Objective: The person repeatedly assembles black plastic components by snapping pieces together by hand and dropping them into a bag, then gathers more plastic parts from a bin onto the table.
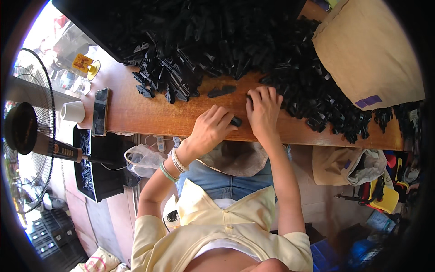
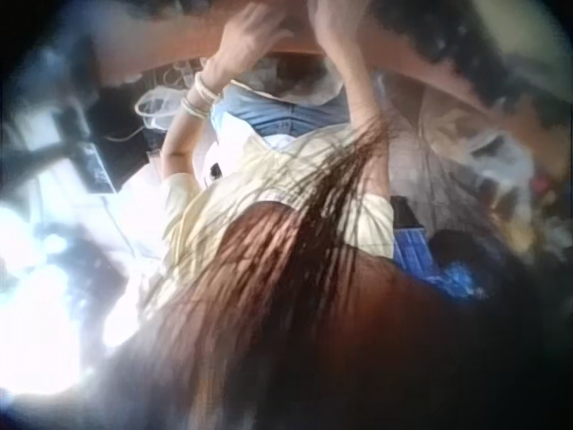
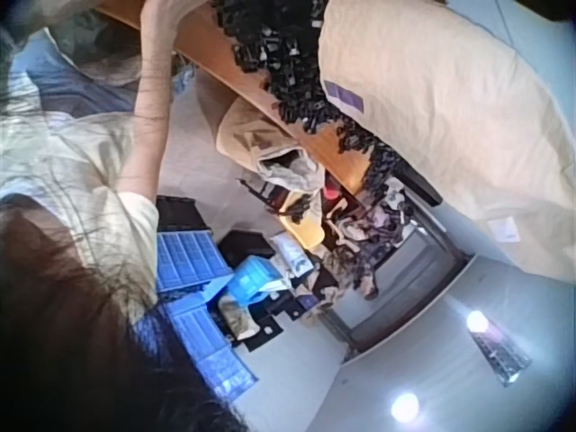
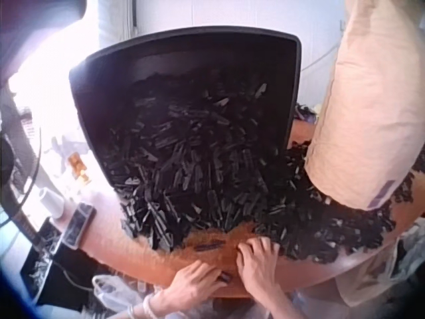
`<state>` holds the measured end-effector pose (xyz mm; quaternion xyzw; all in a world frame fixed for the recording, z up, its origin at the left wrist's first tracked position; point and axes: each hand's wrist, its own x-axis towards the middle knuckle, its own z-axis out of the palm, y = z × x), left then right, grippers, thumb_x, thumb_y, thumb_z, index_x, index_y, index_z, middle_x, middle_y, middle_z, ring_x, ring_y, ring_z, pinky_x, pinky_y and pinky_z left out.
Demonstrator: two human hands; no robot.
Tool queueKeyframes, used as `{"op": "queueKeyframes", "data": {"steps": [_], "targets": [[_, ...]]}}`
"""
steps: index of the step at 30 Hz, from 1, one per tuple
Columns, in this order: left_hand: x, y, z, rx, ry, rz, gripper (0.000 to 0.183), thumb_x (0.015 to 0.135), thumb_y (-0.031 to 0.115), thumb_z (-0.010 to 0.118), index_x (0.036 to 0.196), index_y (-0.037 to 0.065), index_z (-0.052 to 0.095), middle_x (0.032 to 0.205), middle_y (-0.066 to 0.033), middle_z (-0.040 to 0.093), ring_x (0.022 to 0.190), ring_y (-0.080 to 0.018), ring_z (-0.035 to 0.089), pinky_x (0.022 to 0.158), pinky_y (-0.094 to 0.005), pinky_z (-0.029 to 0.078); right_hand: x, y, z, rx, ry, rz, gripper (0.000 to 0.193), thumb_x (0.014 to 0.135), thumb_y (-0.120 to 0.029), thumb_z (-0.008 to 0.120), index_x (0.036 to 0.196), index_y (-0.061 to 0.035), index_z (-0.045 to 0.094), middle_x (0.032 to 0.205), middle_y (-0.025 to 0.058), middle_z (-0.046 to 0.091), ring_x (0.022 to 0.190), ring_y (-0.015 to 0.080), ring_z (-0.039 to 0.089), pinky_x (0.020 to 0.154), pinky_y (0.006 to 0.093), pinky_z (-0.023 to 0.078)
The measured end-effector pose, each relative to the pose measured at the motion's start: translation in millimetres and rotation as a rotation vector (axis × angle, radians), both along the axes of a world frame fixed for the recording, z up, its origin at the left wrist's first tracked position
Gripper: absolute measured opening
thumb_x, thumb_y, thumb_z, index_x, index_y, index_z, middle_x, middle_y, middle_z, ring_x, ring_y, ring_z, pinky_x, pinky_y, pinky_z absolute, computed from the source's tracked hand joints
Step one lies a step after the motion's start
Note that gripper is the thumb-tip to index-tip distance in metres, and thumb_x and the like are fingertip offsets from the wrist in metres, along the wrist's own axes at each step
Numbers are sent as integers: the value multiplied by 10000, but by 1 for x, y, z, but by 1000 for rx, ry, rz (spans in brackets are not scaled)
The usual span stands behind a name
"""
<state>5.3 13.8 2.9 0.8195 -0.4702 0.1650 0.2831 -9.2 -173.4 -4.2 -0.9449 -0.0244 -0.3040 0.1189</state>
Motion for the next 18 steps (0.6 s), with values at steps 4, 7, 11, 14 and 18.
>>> {"op": "queueKeyframes", "data": {"steps": [4, 7, 11, 14, 18], "targets": [[4, 7, -2, -145, 192, 164, 333, 735, 135, 776, 1018, 12, 650, 1000, -112, 592, 889, -303, 616, 722, -380, 527, -22, 0, 8, 120, 133, 111, 190, 760, -73, 721, 939, -100, 665, 1011, 59, 589, 1080, 271, 505, 895, 464, 363], [3, 12, -5, -170, 350, 110, 283, 743, 67, 777, 1001, 5, 677, 989, -131, 620, 875, -314, 640, 735, -369, 533, -32, -7, 12, 239, 33, 217, 188, 805, -60, 704, 988, -98, 676, 1085, 68, 610, 1139, 272, 527, 935, 434, 394], [-3, 13, -6, -212, 375, 68, 269, 754, 46, 766, 1004, -6, 681, 993, -136, 624, 859, -312, 644, 738, -361, 531, -41, -13, 15, 782, -73, 264, 218, 921, -61, 634, 1137, -58, 660, 1040, 96, 661, 969, 187, 625, 774, 273, 480], [-5, 14, -6, -197, 458, 29, 261, 761, 34, 760, 1007, -13, 685, 989, -135, 626, 851, -307, 644, 739, -357, 528, -61, -7, 20, 1594, 230, 160, 292, 964, -49, 572, 1255, -29, 587, 967, 79, 645, 756, 61, 580, 616, 201, 437], [-5, 12, -8, -221, 455, 9, 238, 783, 67, 740, 997, -16, 678, 970, -128, 617, 834, -324, 634, 713, -383, 524, -68, -4, 8, 1518, 417, 307, 320, 948, -51, 600, 1267, -22, 605, 906, 59, 619, 643, 69, 514, 569, 212, 418]]}}
